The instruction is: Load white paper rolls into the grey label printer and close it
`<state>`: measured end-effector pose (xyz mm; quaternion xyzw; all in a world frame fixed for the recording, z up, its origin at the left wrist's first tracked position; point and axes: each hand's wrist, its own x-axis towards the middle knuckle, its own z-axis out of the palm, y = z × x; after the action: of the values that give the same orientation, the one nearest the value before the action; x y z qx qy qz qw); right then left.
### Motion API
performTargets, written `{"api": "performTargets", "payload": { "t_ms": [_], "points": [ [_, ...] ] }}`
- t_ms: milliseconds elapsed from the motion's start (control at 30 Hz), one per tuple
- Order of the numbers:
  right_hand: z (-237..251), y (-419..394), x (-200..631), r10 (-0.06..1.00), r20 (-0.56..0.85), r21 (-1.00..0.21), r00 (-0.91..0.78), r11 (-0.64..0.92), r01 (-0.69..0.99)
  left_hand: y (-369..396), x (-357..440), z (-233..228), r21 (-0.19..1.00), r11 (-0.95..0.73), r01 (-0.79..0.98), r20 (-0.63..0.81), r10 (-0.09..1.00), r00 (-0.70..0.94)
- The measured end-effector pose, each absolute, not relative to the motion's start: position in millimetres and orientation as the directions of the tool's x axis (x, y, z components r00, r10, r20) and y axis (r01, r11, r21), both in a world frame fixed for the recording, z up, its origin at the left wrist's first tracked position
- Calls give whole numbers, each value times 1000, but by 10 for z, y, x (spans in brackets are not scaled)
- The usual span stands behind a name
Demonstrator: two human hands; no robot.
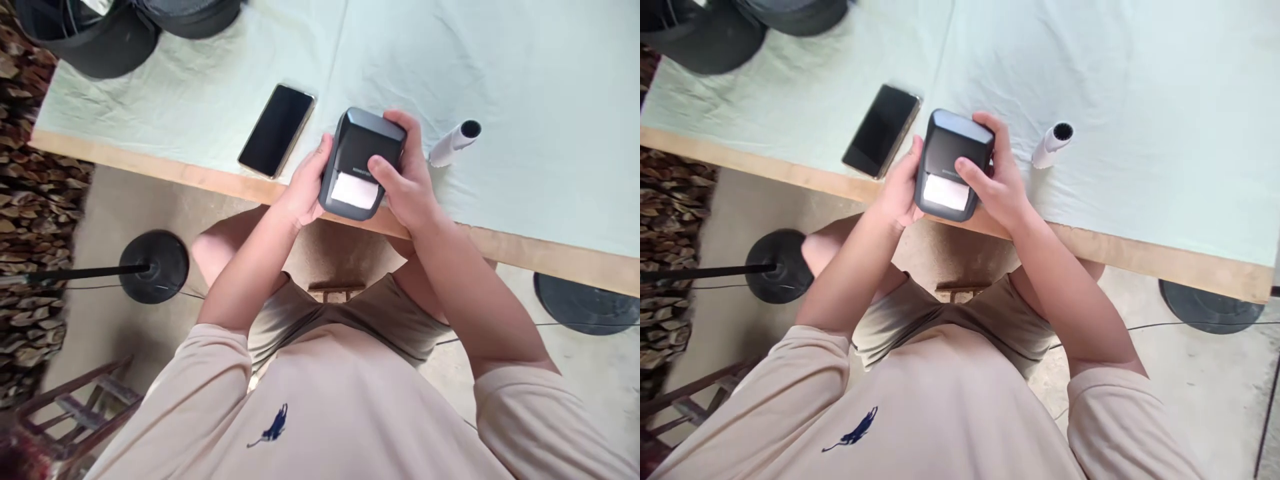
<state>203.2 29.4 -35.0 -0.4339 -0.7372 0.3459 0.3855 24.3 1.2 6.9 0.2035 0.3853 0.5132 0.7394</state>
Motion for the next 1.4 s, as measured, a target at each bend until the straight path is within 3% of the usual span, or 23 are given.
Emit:
{"api": "performTargets", "payload": {
  "t_ms": [133,267,467,633,733,833,900,967,1067,1167,1233,1333,1400],
  "points": [
    [-207,159,2004,956,166,-958,-240,214,189,-32,207,83,726,404,-557,-408,905,124],
    [-116,59,2022,943,166,-977,-289,196,80,-44,154,96,720,418,-555,-442,892,99],
    [82,-18,2224,939,103,-936,-327,202,287,-54,120,92,642,435,-632,-402,892,206],
    [414,-26,2059,913,409,-747,-12,342,570,17,119,42,586,442,-679,-379,890,252],
    [573,4,1828,818,541,-749,197,362,555,32,103,86,598,465,-653,-312,886,345],
    [664,30,1735,790,556,-791,258,408,456,-2,66,134,610,452,-651,-303,892,335],
    [718,20,1788,802,569,-770,180,444,459,-30,35,129,607,456,-651,-307,890,338],
    [793,-3,1893,856,515,-692,-45,446,567,-46,13,100,594,481,-644,-297,876,381],
    [923,-5,2025,899,243,-443,-365,437,783,-46,8,57,592,484,-644,-260,871,416],
    [980,63,2051,897,42,-179,-440,440,880,-40,29,56,610,461,-644,-225,880,418],
    [980,120,2025,901,-19,-82,-434,431,899,-41,42,70,610,458,-646,-224,882,414],
    [1031,142,1975,917,-15,-100,-399,396,913,-45,46,82,596,471,-650,-244,878,412],
    [1109,92,1977,917,21,-241,-397,390,889,-45,40,76,583,483,-653,-250,871,422]
  ]
}}
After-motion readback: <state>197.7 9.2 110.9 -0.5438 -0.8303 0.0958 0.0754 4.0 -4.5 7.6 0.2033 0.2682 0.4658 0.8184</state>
